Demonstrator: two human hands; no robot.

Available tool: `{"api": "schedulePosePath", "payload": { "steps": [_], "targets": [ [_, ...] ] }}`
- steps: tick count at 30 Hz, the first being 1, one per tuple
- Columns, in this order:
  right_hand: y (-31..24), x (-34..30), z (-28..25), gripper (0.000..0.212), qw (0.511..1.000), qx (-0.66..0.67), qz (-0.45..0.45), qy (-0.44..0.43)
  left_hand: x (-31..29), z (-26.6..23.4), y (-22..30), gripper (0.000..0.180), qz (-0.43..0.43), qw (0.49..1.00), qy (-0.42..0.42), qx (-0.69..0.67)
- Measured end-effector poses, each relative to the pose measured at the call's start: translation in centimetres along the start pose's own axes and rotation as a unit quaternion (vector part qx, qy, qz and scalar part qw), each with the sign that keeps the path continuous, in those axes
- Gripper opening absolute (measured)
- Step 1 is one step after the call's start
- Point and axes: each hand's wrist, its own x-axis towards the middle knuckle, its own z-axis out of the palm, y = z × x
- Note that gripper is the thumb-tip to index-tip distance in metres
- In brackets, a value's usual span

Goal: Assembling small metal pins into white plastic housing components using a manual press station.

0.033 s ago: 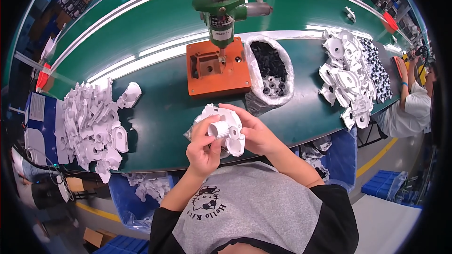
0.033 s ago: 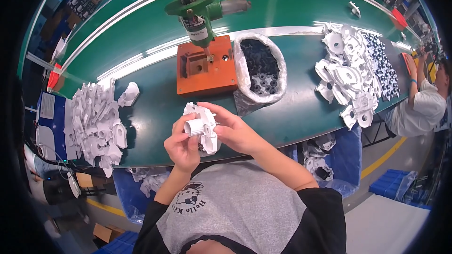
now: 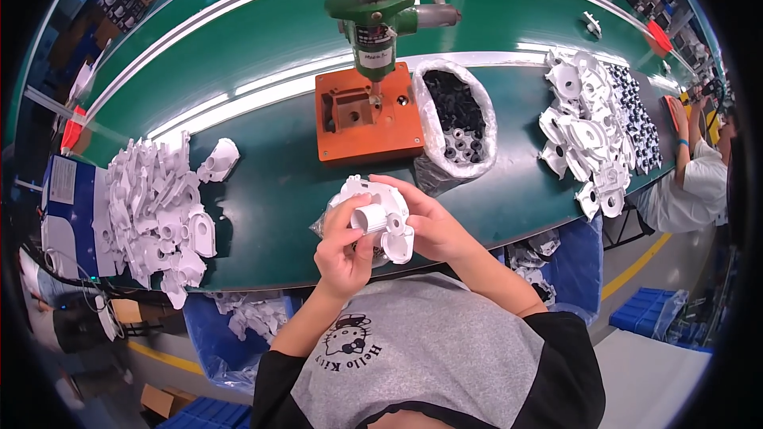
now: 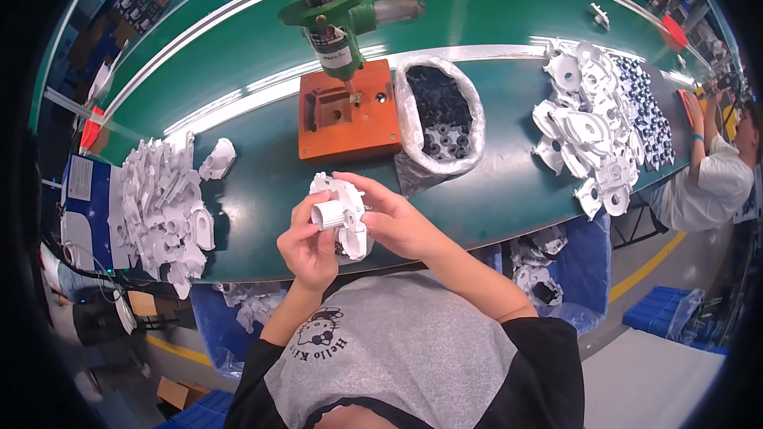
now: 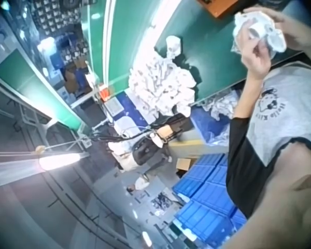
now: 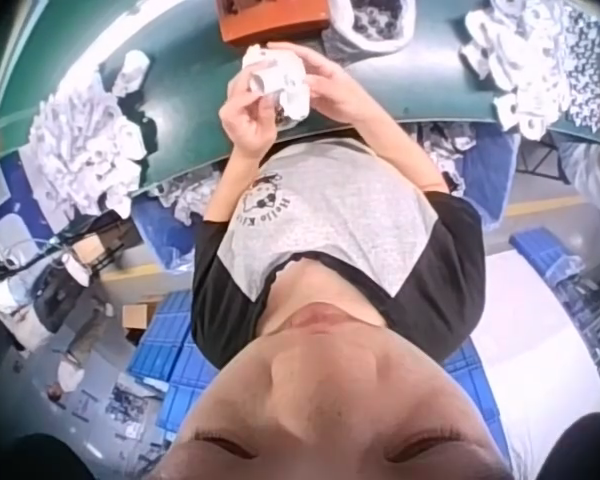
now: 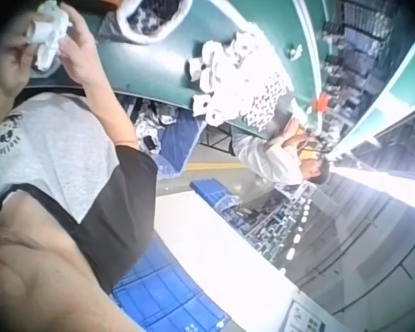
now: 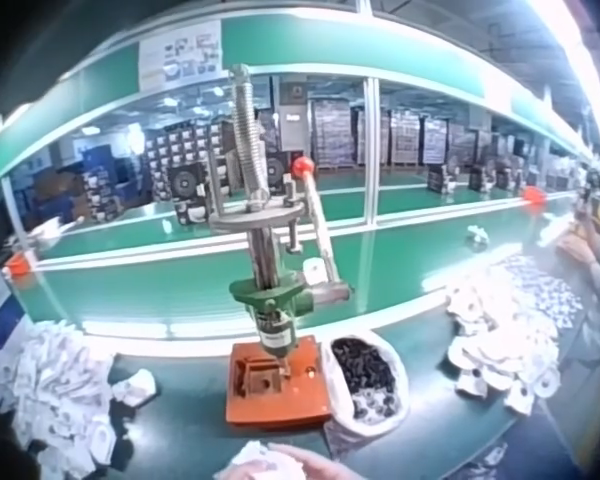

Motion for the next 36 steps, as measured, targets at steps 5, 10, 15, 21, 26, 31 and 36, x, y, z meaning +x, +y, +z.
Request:
{"api": "schedulePosePath", "payload": {
  "steps": [5, 10, 15, 21, 26, 31, 36],
  "targets": [
    [0.3, 0.1, -0.3, 0.068, 1.000, 0.019, 0.003, 0.023, 0.4, -0.8, -0.1, 0.041, -0.026, 0.998, -0.044, 0.028],
    [0.9, -0.4, -1.4, 0.062, 0.995, 0.056, 0.026, 0.074, 1.9, -1.6, 0.7, 0.056, -0.051, 0.970, -0.153, 0.181],
    [-0.1, -0.2, -1.2, 0.050, 0.996, 0.048, 0.026, 0.064, 4.7, -1.8, 1.3, 0.042, -0.031, 0.951, -0.234, 0.202],
    [-3.8, -1.0, -3.7, 0.041, 0.973, -0.173, -0.010, 0.150, 7.3, -1.1, -1.9, 0.031, 0.026, 0.957, -0.240, 0.162],
    [-7.7, -1.2, -6.6, 0.025, 0.533, -0.758, -0.141, 0.348, 10.8, -1.7, -4.5, 0.018, 0.151, 0.913, -0.240, 0.293],
    [-8.0, -0.4, -12.1, 0.021, 0.415, -0.859, -0.058, 0.294, 12.0, -1.8, -7.2, 0.015, 0.142, 0.871, -0.269, 0.386],
    [-8.0, -0.5, -12.6, 0.017, 0.415, -0.873, -0.082, 0.244, 11.9, -1.9, -9.4, 0.014, 0.128, 0.873, -0.233, 0.409]
  ]
}}
